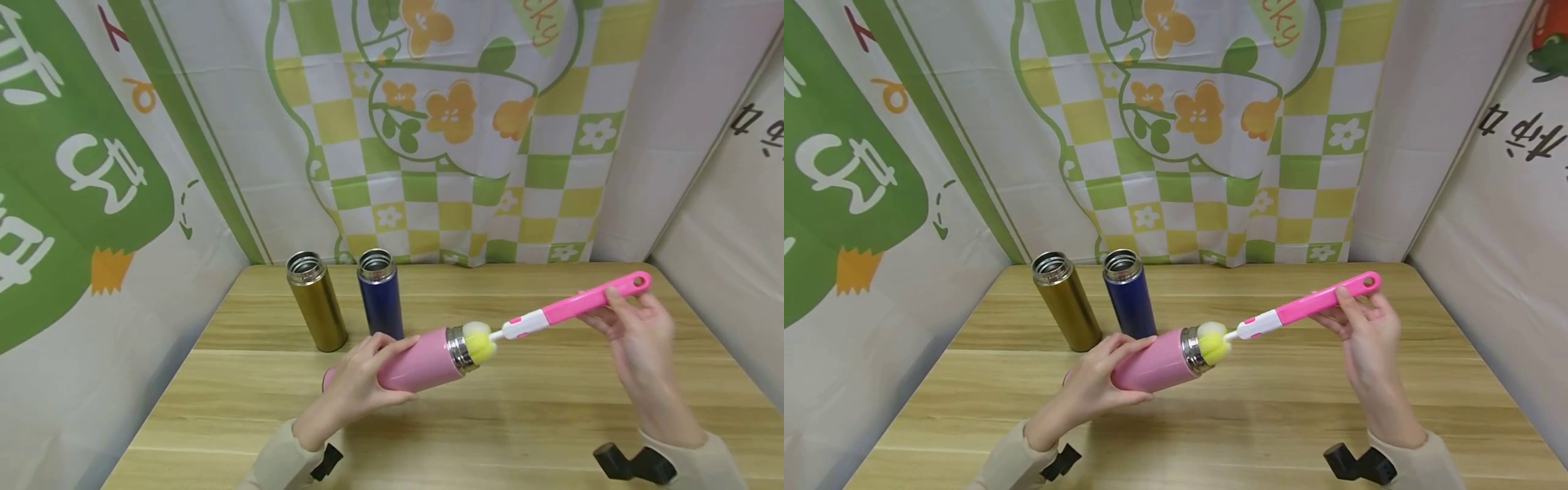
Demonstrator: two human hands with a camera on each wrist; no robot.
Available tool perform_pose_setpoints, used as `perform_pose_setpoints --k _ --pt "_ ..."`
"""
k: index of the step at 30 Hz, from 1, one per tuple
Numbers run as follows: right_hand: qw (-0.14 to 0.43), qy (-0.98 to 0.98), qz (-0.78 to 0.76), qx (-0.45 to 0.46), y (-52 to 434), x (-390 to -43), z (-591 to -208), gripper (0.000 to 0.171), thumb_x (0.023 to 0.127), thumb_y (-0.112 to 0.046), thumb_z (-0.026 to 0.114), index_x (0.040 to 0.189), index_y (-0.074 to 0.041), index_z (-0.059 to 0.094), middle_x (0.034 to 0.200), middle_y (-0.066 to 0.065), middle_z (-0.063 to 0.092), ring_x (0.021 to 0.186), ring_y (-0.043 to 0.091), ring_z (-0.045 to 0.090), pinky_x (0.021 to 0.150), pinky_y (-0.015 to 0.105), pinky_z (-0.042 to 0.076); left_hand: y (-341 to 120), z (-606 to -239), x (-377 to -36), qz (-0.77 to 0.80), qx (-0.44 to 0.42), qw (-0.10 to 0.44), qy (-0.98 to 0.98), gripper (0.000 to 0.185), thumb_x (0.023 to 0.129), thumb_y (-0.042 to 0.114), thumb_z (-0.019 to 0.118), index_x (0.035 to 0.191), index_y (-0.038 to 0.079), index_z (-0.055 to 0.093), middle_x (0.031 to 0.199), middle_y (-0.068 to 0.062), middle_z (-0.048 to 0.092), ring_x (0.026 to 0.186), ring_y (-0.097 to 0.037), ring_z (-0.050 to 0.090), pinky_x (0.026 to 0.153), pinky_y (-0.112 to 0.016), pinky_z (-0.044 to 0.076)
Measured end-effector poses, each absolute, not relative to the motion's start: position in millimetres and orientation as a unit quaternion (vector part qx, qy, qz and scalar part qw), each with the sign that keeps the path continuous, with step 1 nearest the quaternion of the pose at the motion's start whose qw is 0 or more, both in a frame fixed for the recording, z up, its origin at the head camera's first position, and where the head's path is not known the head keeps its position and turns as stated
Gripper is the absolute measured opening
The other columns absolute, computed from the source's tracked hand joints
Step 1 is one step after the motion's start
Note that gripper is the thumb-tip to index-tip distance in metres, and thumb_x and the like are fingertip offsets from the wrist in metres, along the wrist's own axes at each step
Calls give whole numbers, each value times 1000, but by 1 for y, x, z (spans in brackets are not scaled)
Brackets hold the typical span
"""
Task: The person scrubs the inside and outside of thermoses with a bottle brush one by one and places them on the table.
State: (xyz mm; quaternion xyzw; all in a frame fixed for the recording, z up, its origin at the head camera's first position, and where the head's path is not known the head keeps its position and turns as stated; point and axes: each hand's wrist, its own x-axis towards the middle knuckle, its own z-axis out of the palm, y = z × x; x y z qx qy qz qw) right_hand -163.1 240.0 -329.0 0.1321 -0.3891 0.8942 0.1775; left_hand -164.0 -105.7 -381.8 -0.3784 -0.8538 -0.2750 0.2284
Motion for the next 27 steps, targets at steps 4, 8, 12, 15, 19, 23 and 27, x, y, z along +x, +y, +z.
perform_pose_setpoints --k 4,8,12,15,19,23,27 --pt "178 -375 900 133 245 -163 -330 8 86 8 46 91 10 52 78 23 63 74 31 64 67 39 49 -107 -383 -164 -267 -387 242 -849 72 58 40 79 122 20 52 90 3 51 81 -9 48 68 -26 44" --pt "177 -371 902 130 251 -162 -329 9 86 8 46 92 10 53 79 22 63 73 30 65 67 39 50 -109 -385 -165 -265 -398 261 -839 71 58 41 78 121 19 53 89 4 50 81 -8 47 67 -25 44" --pt "183 -379 898 129 256 -161 -326 11 86 7 46 94 10 53 80 23 63 74 30 64 67 37 50 -110 -384 -165 -265 -402 263 -836 71 58 40 79 121 19 53 90 3 51 82 -8 48 67 -25 44" --pt "181 -378 897 136 259 -161 -325 11 87 7 45 95 11 52 80 24 63 75 30 64 68 37 49 -110 -382 -163 -263 -400 253 -841 72 57 37 80 121 19 53 91 3 52 83 -9 49 68 -26 44" --pt "169 -371 903 137 262 -160 -325 12 87 8 44 96 10 52 82 24 63 76 31 64 69 37 48 -110 -382 -162 -261 -399 248 -843 72 57 37 80 121 20 53 92 2 52 83 -10 49 69 -27 44" --pt "174 -357 908 133 267 -161 -326 12 87 8 43 94 11 53 81 25 63 75 32 64 68 39 48 -113 -383 -163 -259 -400 253 -842 71 58 40 79 121 19 53 92 3 52 83 -11 49 69 -27 44" --pt "189 -327 918 117 279 -161 -325 11 87 9 43 91 12 53 79 26 63 72 33 64 66 40 49 -120 -384 -163 -250 -391 257 -848 72 58 41 79 121 21 53 92 3 52 83 -11 49 69 -27 44"
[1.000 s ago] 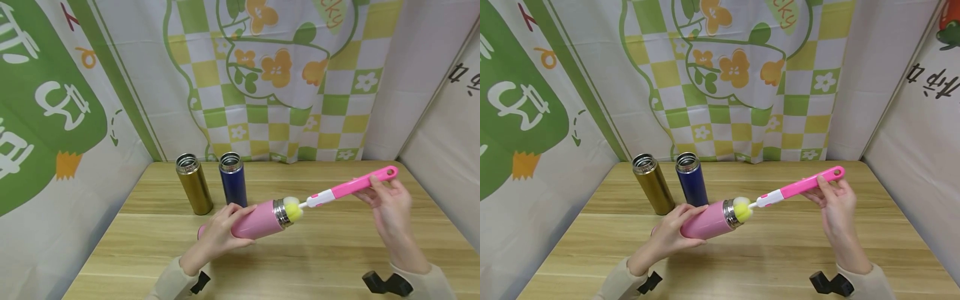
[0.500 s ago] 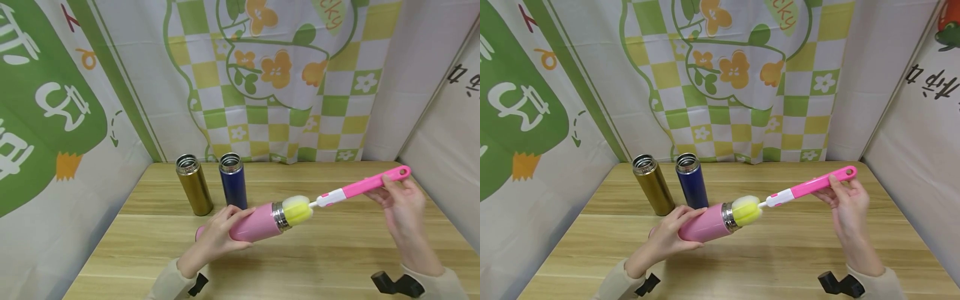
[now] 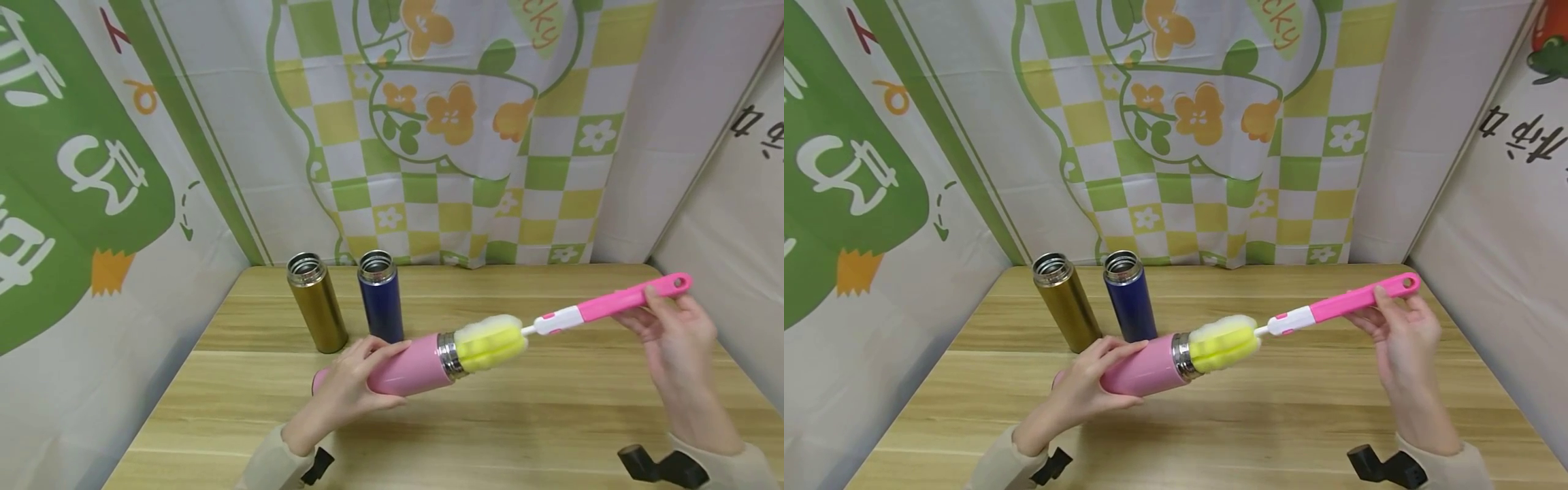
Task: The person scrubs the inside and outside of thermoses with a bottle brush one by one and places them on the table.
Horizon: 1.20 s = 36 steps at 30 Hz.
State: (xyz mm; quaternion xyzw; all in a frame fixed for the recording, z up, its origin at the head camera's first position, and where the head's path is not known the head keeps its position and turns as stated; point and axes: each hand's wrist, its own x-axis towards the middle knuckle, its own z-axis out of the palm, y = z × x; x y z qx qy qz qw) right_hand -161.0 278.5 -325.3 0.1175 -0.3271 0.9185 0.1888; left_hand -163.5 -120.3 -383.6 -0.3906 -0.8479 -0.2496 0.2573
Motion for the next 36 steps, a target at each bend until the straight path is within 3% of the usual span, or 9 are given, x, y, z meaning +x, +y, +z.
perform_pose_setpoints --k 6,20,27,36 --pt "226 -301 919 119 301 -159 -324 9 87 11 40 87 15 49 76 26 62 70 35 63 64 43 48 -136 -387 -166 -263 -375 260 -850 72 56 37 80 120 19 54 94 1 54 83 -12 49 68 -32 44" --pt "202 -329 919 74 290 -166 -327 8 84 8 49 91 11 52 79 22 62 72 31 64 67 38 49 -134 -385 -164 -270 -388 263 -841 71 57 40 79 120 18 54 96 0 55 85 -14 51 70 -33 45" --pt "195 -364 910 41 280 -172 -329 12 81 3 57 92 7 52 80 18 62 72 28 65 69 36 49 -131 -383 -163 -272 -393 264 -838 74 51 31 83 119 17 55 97 -1 55 87 -14 51 72 -34 44" --pt "192 -389 900 53 269 -178 -330 14 82 1 56 93 7 51 80 18 62 71 27 65 70 35 49 -128 -382 -163 -264 -397 271 -836 72 53 34 82 118 17 55 98 -1 55 88 -15 51 71 -33 44"
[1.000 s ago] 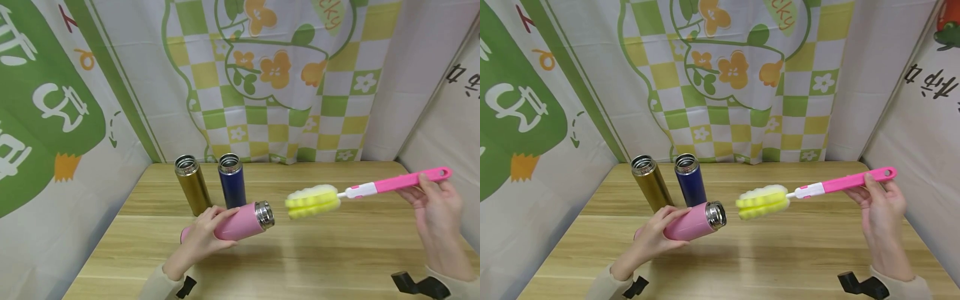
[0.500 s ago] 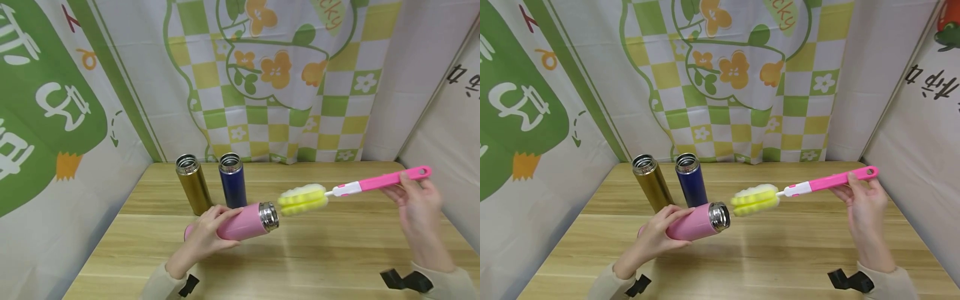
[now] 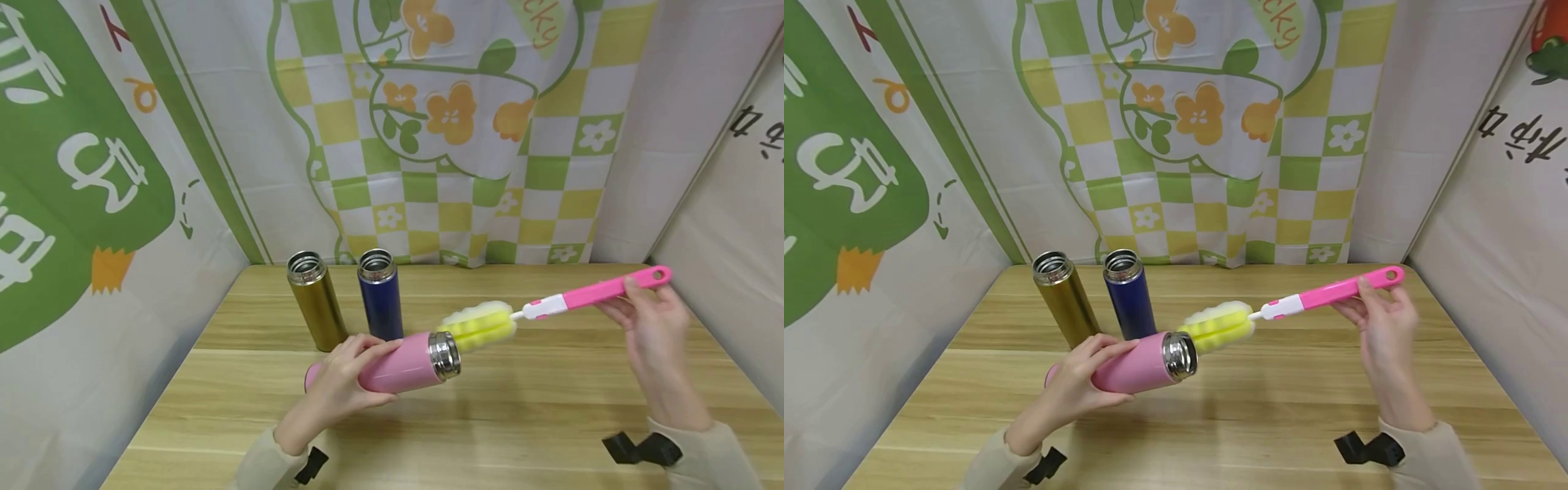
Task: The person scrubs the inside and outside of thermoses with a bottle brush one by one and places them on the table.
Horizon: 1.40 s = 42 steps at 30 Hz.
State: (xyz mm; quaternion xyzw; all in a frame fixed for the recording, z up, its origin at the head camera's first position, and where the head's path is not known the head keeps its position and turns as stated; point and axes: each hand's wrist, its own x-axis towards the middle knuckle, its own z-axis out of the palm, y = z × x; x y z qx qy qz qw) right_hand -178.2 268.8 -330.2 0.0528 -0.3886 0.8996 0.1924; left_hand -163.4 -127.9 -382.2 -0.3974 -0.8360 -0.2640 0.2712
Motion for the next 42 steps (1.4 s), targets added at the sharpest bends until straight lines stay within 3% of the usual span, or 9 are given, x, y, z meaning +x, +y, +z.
perform_pose_setpoints --k 13,42 --pt "206 -368 905 59 263 -186 -323 14 81 2 57 91 8 49 80 20 62 70 28 65 70 36 49 -124 -380 -164 -248 -401 264 -842 71 55 36 81 119 19 55 96 0 55 86 -14 50 70 -30 42" --pt "163 -326 928 77 266 -180 -322 8 85 4 51 92 8 50 82 21 62 73 31 64 71 39 49 -115 -387 -176 -227 -359 243 -872 70 55 39 81 118 21 56 92 0 54 83 -14 51 67 -30 43"
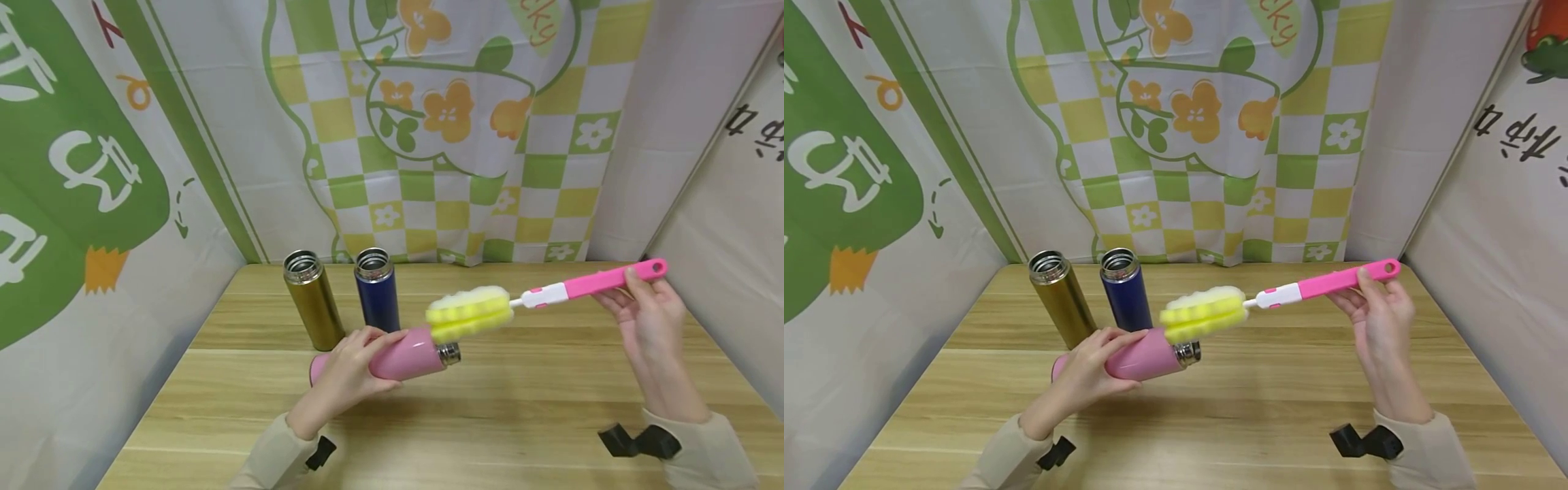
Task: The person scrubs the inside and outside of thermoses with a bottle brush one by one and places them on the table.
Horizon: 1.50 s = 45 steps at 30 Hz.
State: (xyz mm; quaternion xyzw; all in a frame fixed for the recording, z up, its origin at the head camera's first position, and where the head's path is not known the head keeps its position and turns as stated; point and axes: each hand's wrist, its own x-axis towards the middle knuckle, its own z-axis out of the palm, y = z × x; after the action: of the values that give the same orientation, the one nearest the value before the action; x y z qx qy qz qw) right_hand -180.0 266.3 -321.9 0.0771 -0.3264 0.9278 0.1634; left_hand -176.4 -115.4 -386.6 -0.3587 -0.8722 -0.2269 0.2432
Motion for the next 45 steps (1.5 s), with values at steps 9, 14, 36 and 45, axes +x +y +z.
perform_pose_setpoints --k 9,14,36,45 --pt "137 -364 919 64 271 -175 -325 12 85 1 53 96 5 52 85 19 61 74 27 63 72 34 50 -116 -389 -180 -255 -321 244 -879 71 53 33 83 118 19 56 92 -2 55 78 -14 52 65 -30 46" --pt "134 -364 919 72 275 -174 -330 11 86 3 51 96 6 53 84 20 62 74 28 64 71 34 50 -117 -389 -180 -274 -311 235 -879 72 56 32 82 120 18 54 94 -5 56 79 -15 55 66 -29 49" --pt "157 -406 898 69 282 -180 -337 13 84 3 53 97 6 53 82 21 64 73 28 65 69 34 50 -121 -387 -175 -324 -334 219 -857 75 58 35 80 125 15 51 106 -6 60 90 -17 57 70 -30 49" --pt "172 -390 903 59 282 -184 -338 10 84 4 53 94 7 53 80 21 64 70 29 65 68 35 50 -122 -387 -175 -346 -354 214 -842 75 59 31 80 125 12 51 107 -9 60 92 -19 57 71 -30 49"
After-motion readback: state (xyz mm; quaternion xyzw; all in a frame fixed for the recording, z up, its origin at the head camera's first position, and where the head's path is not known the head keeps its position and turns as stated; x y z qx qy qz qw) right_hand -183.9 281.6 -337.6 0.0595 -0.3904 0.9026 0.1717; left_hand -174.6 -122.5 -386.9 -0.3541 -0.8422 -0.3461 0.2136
